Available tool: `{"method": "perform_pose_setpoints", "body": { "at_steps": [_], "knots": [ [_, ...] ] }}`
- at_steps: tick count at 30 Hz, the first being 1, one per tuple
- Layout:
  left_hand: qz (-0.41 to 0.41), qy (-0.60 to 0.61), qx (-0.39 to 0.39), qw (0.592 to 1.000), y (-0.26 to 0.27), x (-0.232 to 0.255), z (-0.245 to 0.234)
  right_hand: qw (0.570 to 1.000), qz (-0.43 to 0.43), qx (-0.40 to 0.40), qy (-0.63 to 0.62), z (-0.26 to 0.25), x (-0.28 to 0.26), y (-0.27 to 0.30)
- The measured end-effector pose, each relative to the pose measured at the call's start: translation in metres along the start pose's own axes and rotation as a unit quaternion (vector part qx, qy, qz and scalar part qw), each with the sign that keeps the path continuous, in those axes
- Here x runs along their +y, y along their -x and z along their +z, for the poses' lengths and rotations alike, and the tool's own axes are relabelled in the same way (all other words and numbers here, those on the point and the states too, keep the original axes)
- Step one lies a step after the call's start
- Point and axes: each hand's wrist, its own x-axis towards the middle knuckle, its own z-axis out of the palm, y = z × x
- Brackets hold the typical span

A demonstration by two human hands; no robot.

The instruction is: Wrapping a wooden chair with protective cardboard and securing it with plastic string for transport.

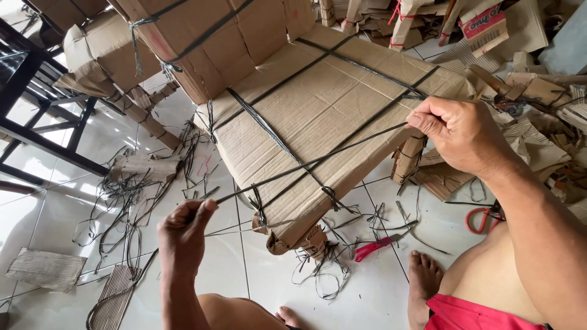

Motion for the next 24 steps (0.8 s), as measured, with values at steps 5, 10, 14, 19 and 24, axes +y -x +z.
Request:
{"method": "perform_pose_setpoints", "body": {
  "at_steps": [5,10,14,19,24],
  "knots": [
    [0.000,0.078,0.117,0.990,-0.006,-0.013,-0.007,0.999,-0.009,-0.008,0.035,-0.002,0.024,-0.003],
    [0.009,0.091,0.184,0.979,-0.012,-0.029,-0.021,0.997,-0.017,0.023,0.072,-0.003,0.035,-0.006],
    [0.027,0.081,0.249,0.965,-0.014,-0.034,-0.025,0.997,-0.036,0.030,0.058,-0.001,0.038,-0.009],
    [0.022,-0.123,0.244,0.962,-0.005,-0.012,-0.008,1.000,-0.027,0.004,0.014,0.012,0.030,-0.008],
    [0.270,-0.078,0.188,0.941,0.021,0.040,0.056,0.993,-0.089,-0.073,-0.034,0.040,-0.023,0.005]
  ]
}}
